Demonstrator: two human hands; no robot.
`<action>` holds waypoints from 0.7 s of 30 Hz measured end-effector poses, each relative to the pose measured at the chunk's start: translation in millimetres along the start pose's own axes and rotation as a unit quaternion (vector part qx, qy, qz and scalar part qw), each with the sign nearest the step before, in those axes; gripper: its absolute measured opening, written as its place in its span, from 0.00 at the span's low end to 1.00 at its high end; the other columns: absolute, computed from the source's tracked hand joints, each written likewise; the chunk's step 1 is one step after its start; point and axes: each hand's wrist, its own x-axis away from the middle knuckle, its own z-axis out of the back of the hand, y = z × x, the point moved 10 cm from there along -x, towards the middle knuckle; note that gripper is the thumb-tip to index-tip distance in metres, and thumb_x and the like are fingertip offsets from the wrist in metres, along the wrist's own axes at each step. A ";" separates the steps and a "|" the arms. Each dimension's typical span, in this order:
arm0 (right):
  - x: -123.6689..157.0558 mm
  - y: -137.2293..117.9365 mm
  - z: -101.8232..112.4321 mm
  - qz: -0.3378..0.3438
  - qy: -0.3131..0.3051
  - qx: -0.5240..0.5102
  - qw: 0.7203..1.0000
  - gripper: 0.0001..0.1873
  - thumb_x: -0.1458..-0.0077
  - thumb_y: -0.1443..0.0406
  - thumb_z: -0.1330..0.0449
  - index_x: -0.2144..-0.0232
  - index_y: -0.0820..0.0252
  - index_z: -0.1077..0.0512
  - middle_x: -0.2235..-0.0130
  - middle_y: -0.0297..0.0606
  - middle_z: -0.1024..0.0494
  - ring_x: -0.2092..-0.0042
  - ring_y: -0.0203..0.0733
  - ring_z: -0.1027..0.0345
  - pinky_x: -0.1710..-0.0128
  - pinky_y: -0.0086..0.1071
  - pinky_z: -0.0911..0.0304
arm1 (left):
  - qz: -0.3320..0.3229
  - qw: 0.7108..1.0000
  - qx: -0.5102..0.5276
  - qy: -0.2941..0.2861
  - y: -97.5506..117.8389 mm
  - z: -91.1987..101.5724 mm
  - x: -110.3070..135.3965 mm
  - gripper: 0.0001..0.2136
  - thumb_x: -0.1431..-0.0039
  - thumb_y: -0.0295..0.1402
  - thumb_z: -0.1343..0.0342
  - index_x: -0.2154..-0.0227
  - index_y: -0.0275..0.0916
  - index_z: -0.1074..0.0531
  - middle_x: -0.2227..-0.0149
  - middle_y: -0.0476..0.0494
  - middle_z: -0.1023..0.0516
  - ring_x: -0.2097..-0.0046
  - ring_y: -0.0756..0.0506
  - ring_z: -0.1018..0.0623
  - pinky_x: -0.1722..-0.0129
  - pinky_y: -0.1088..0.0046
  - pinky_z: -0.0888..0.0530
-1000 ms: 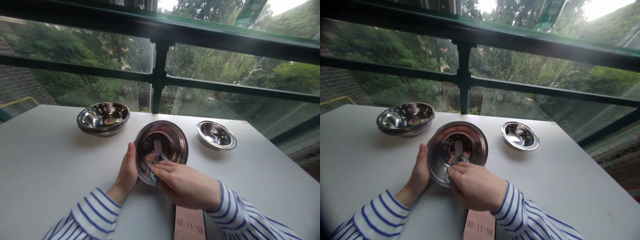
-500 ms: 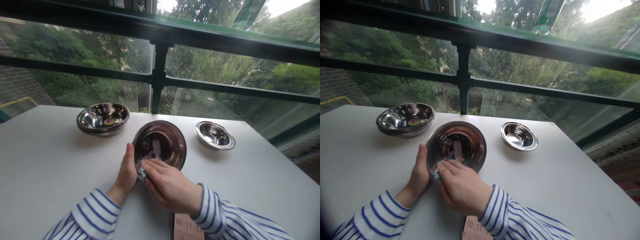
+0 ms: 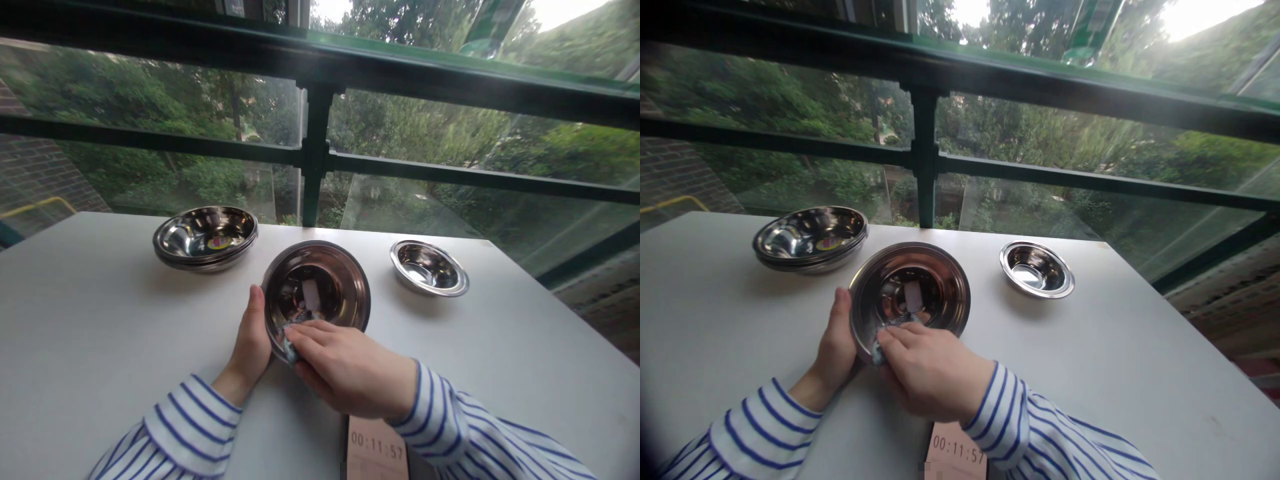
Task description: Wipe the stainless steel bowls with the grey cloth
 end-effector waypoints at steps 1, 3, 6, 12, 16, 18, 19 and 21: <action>3.3 3.3 -0.7 -0.009 -0.028 0.004 1.000 0.16 0.41 0.67 0.52 0.52 0.66 0.36 0.52 0.47 0.28 0.51 0.45 0.35 0.51 0.37 0.36 | -0.004 1.000 -0.002 -0.010 1.0 -2.7 -0.2 0.30 0.46 0.54 0.54 0.52 0.34 0.28 0.53 0.38 0.23 0.45 0.37 0.31 0.43 0.60 0.38; 9.1 9.2 1.4 -0.023 -0.059 0.010 0.998 0.12 0.43 0.68 0.51 0.57 0.63 0.33 0.57 0.44 0.25 0.55 0.44 0.33 0.54 0.36 0.35 | -0.013 1.000 -0.008 -0.023 2.8 -6.8 -0.9 0.29 0.45 0.53 0.55 0.51 0.35 0.29 0.53 0.39 0.23 0.44 0.38 0.32 0.43 0.60 0.39; 7.4 5.9 5.0 -0.011 -0.037 -0.002 0.999 0.14 0.41 0.67 0.51 0.54 0.65 0.35 0.55 0.46 0.26 0.52 0.44 0.35 0.53 0.36 0.36 | -0.012 1.000 -0.005 -0.020 2.6 -6.8 -2.2 0.28 0.44 0.51 0.55 0.51 0.35 0.29 0.52 0.40 0.24 0.43 0.38 0.33 0.42 0.62 0.40; 8.2 4.5 3.0 -0.019 -0.046 0.026 0.998 0.14 0.41 0.67 0.53 0.55 0.66 0.35 0.55 0.46 0.26 0.54 0.44 0.34 0.55 0.38 0.36 | 0.003 0.999 0.003 -0.038 4.4 -10.4 -2.2 0.28 0.44 0.51 0.55 0.51 0.34 0.29 0.52 0.39 0.24 0.45 0.37 0.31 0.43 0.61 0.38; 11.8 8.6 3.7 -0.027 -0.066 0.032 0.997 0.09 0.43 0.68 0.51 0.61 0.63 0.33 0.60 0.42 0.25 0.57 0.43 0.33 0.56 0.36 0.36 | 0.015 0.998 0.016 -0.059 3.4 -17.9 -1.8 0.27 0.43 0.51 0.55 0.50 0.34 0.30 0.53 0.39 0.23 0.45 0.37 0.31 0.44 0.59 0.37; 6.7 2.9 4.6 -0.010 -0.039 0.018 0.999 0.12 0.41 0.66 0.52 0.57 0.65 0.34 0.56 0.45 0.26 0.53 0.43 0.35 0.55 0.36 0.36 | 0.011 0.999 0.022 -0.048 3.5 -14.8 -2.4 0.28 0.43 0.51 0.56 0.51 0.33 0.29 0.53 0.39 0.23 0.45 0.37 0.31 0.44 0.60 0.38; 4.4 1.8 6.7 -0.010 -0.017 0.019 1.000 0.15 0.40 0.65 0.53 0.54 0.67 0.36 0.54 0.47 0.27 0.52 0.45 0.36 0.54 0.36 0.37 | 0.008 0.999 0.019 -0.041 3.8 -12.4 -2.7 0.28 0.43 0.51 0.56 0.51 0.33 0.29 0.53 0.39 0.23 0.45 0.37 0.31 0.44 0.60 0.38; 3.6 0.9 6.1 -0.011 -0.017 0.028 0.999 0.16 0.40 0.65 0.54 0.52 0.68 0.37 0.53 0.47 0.28 0.52 0.45 0.36 0.55 0.37 0.36 | 0.002 0.999 0.006 -0.034 4.6 -8.4 -2.9 0.28 0.43 0.51 0.56 0.51 0.33 0.29 0.53 0.39 0.23 0.46 0.37 0.30 0.44 0.61 0.38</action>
